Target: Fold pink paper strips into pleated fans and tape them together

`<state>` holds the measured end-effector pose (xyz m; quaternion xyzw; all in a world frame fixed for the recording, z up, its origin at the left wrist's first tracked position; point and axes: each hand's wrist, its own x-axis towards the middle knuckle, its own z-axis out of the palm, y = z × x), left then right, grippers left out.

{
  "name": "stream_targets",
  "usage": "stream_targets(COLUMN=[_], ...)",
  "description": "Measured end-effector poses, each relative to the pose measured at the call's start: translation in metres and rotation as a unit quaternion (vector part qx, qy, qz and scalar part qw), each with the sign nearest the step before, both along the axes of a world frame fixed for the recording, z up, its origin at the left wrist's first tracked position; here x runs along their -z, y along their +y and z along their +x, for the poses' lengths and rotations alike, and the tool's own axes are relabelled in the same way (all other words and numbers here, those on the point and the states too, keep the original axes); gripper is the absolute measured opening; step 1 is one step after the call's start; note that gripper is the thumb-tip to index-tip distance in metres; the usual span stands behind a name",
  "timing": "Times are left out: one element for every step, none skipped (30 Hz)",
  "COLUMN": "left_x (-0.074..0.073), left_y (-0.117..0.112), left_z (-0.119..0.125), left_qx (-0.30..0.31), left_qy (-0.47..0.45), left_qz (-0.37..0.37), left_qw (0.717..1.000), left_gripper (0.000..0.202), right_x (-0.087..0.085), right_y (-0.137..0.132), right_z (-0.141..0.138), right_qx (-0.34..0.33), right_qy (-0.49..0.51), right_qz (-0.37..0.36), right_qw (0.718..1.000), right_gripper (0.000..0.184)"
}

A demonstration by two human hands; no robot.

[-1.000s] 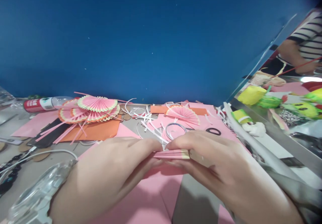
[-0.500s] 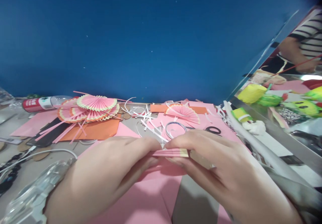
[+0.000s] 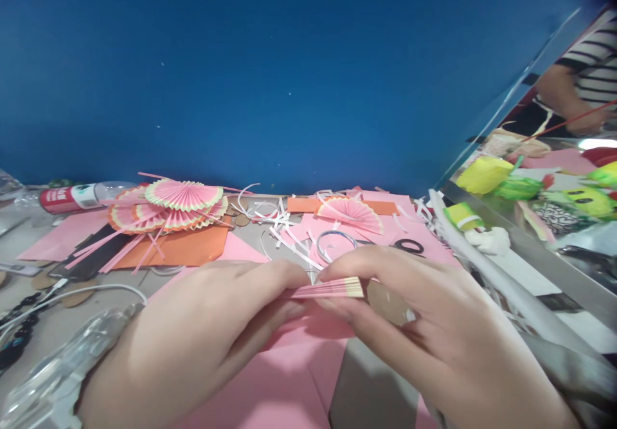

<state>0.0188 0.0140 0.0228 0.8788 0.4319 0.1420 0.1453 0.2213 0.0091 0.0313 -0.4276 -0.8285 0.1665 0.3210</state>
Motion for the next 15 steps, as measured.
stream_targets(left_x=[-0.0005,-0.0011,-0.0017,-0.0022,-0.0027,-0.0031,-0.0035,-0.0038,-0.0041,-0.0043,-0.0042,-0.0039,-0.0031,-0.0021,-0.0008], left_y=[0.0002,0.0003,0.0003,0.0003,0.0003,0.0003,0.0003,0.0003,0.0004,0.0006,0.0008,0.0009,0.0011,0.0013,0.0015], left_z=[0.0004,0.0008,0.0010,0.0012,0.0013,0.0014,0.0016,0.0020,0.0025,0.0031,0.0038,0.0043,0.0047,0.0050,0.0050], left_qx=[0.001,0.002,0.003,0.005,0.007,0.008,0.009,0.007,0.004,0.002,0.001,0.001,0.002,0.002,0.000], left_qy=[0.001,0.000,-0.002,-0.006,-0.007,-0.008,-0.009,-0.009,-0.009,-0.010,-0.014,-0.021,-0.030,-0.047,-0.067], left_qz=[-0.003,-0.004,-0.004,-0.003,-0.004,-0.003,-0.001,-0.001,-0.002,-0.006,-0.011,-0.014,-0.017,-0.016,-0.011], left_qw=[1.000,1.000,1.000,1.000,1.000,1.000,1.000,1.000,1.000,1.000,1.000,1.000,0.999,0.999,0.998], left_gripper=[0.019,0.020,0.020,0.019,0.019,0.018,0.017,0.017,0.018,0.019,0.021,0.022,0.022,0.022,0.021], right_x=[0.0002,0.0005,0.0008,0.0010,0.0013,0.0017,0.0021,0.0026,0.0030,0.0033,0.0034,0.0032,0.0028,0.0021,0.0013], right_y=[-0.0009,-0.0017,-0.0022,-0.0026,-0.0027,-0.0025,-0.0022,-0.0018,-0.0013,-0.0007,-0.0003,0.0001,0.0003,0.0002,0.0000], right_z=[0.0003,0.0006,0.0009,0.0012,0.0014,0.0016,0.0016,0.0015,0.0013,0.0010,0.0006,0.0003,0.0000,-0.0002,-0.0002], right_qx=[-0.002,-0.003,-0.003,-0.001,0.001,0.004,0.007,0.009,0.010,0.009,0.008,0.009,0.010,0.012,0.010], right_qy=[0.000,0.001,0.000,-0.002,-0.002,-0.003,-0.004,-0.004,-0.002,0.001,0.003,0.004,0.004,0.003,0.002], right_qz=[0.000,0.001,0.000,-0.002,-0.002,-0.002,-0.001,0.000,-0.001,-0.002,-0.004,-0.007,-0.006,-0.004,0.000], right_qw=[1.000,1.000,1.000,1.000,1.000,1.000,1.000,1.000,1.000,1.000,1.000,1.000,1.000,1.000,1.000], right_gripper=[0.007,0.007,0.008,0.009,0.010,0.012,0.013,0.014,0.014,0.014,0.014,0.014,0.014,0.014,0.012])
